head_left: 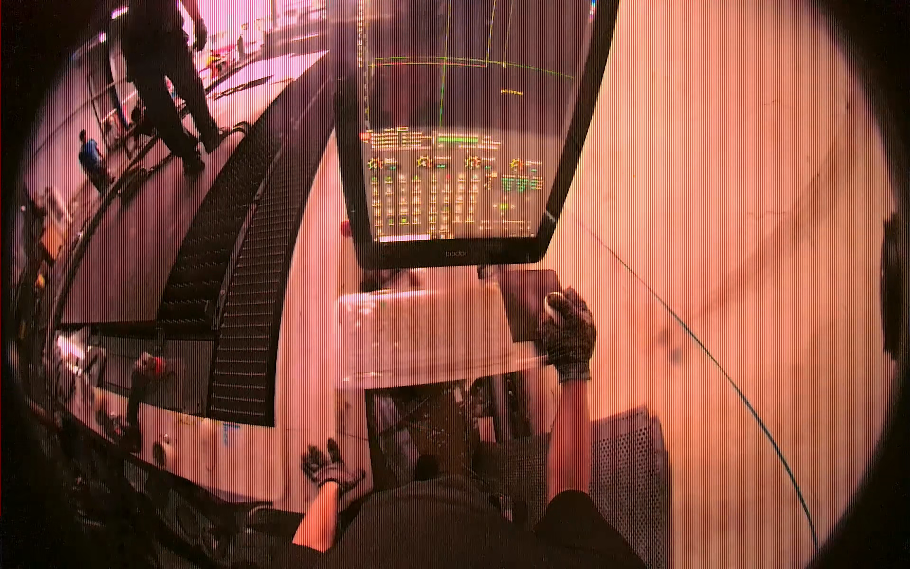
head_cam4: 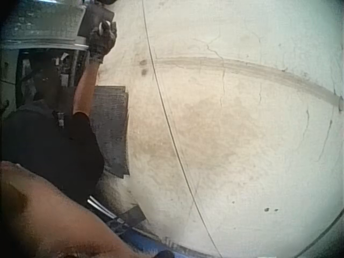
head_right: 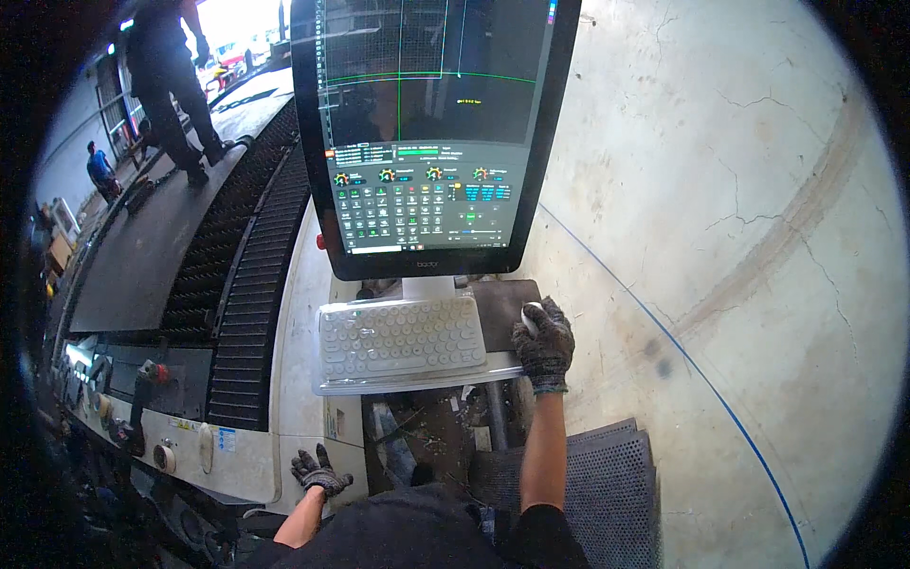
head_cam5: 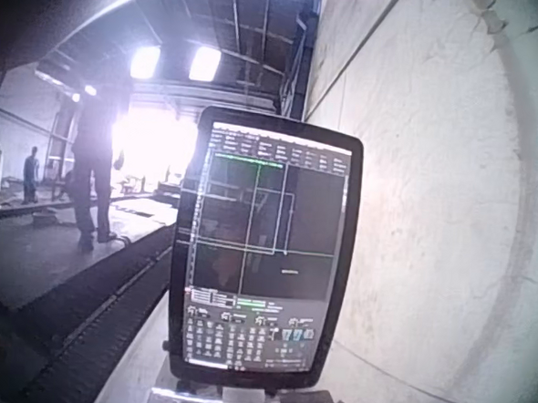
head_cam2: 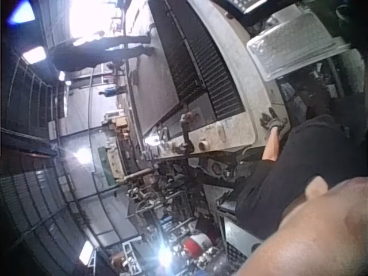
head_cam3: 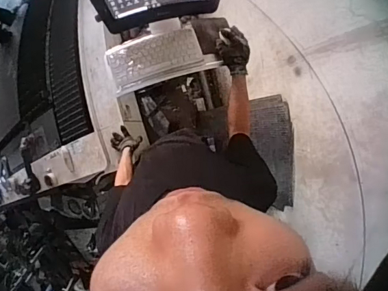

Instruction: Operating an industrial laser cutting machine using a computer terminal and mouse interface.

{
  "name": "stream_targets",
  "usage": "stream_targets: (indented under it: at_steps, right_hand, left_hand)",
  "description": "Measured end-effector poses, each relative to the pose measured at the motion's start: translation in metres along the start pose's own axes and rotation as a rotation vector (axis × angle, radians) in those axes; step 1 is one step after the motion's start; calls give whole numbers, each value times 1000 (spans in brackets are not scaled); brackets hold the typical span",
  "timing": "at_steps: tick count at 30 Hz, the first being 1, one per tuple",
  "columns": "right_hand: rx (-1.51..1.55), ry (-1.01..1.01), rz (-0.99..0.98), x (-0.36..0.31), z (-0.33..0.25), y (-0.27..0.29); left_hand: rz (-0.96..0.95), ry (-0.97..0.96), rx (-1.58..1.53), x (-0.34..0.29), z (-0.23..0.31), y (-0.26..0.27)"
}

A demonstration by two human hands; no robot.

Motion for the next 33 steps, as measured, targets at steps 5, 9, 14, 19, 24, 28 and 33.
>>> stream_targets:
  at_steps: [5, 9, 14, 19, 24, 28, 33]
  right_hand:
    - [16, -10, -3, 0, -1, 1]
    - [32, -39, -25, 0, -2, 3]
    - [21, -39, -26, 0, -4, 4]
    - [-6, -14, -25, 1, -1, 0]
    - [51, -5, -14, 0, 2, -1]
    - [6, 13, -17, -1, 2, -1]
    - [41, 10, -10, -1, 3, -1]
  left_hand:
    - [5, 3, -6, 7, -2, -5]
    - [0, -10, 5, 1, 1, 2]
    - [-70, 33, 18, -13, 8, 15]
    - [-82, 28, 6, -21, 10, 24]
    - [-69, 15, -12, -21, 10, 25]
    - [-78, 32, -19, -20, 10, 23]
    - [-82, 42, 0, -20, 11, 23]
Point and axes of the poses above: each hand's wrist, its own x-axis towards the middle knuckle, its own y-axis out of the back of the hand, z = x × y, the point moved 4 cm from there along x, towards the middle knuckle, and after that the axes turned 2 degrees about z, right-handed, at the moved point
